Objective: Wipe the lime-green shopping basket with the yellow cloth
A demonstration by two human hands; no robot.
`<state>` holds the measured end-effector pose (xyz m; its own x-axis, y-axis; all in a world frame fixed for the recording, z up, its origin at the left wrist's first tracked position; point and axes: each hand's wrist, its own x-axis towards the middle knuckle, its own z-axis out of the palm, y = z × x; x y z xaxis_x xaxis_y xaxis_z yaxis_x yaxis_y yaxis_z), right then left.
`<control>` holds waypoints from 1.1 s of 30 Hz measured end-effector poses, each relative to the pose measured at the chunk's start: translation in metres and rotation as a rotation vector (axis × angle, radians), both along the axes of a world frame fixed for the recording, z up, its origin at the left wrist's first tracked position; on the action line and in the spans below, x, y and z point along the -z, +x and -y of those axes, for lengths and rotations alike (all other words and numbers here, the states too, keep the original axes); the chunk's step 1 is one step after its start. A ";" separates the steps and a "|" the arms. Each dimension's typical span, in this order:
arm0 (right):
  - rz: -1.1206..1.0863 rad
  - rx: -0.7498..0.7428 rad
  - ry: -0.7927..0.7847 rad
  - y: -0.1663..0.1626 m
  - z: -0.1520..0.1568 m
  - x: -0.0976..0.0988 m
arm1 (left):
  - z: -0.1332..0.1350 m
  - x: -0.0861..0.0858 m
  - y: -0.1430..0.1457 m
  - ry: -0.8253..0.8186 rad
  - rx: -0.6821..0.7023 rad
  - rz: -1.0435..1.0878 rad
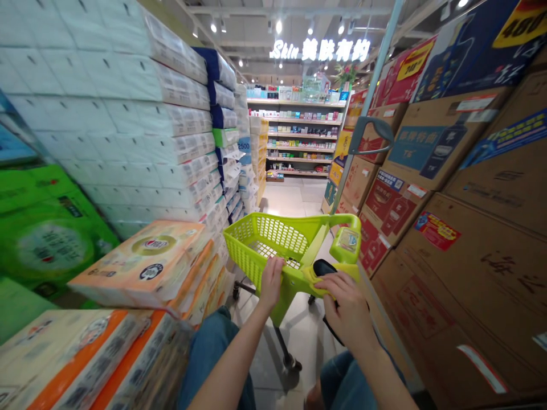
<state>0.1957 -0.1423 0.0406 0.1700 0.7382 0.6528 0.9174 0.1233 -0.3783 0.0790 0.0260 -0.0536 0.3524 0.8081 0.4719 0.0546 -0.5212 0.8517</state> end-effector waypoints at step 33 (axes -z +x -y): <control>-0.184 -0.065 0.063 -0.065 -0.044 0.023 | 0.009 -0.084 -0.080 0.386 0.189 -0.507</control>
<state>0.1312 -0.0984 0.0177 0.2435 0.7104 0.6603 0.8230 0.2089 -0.5283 -0.0009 0.0170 0.0305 0.7257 0.5173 0.4536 0.2773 -0.8233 0.4952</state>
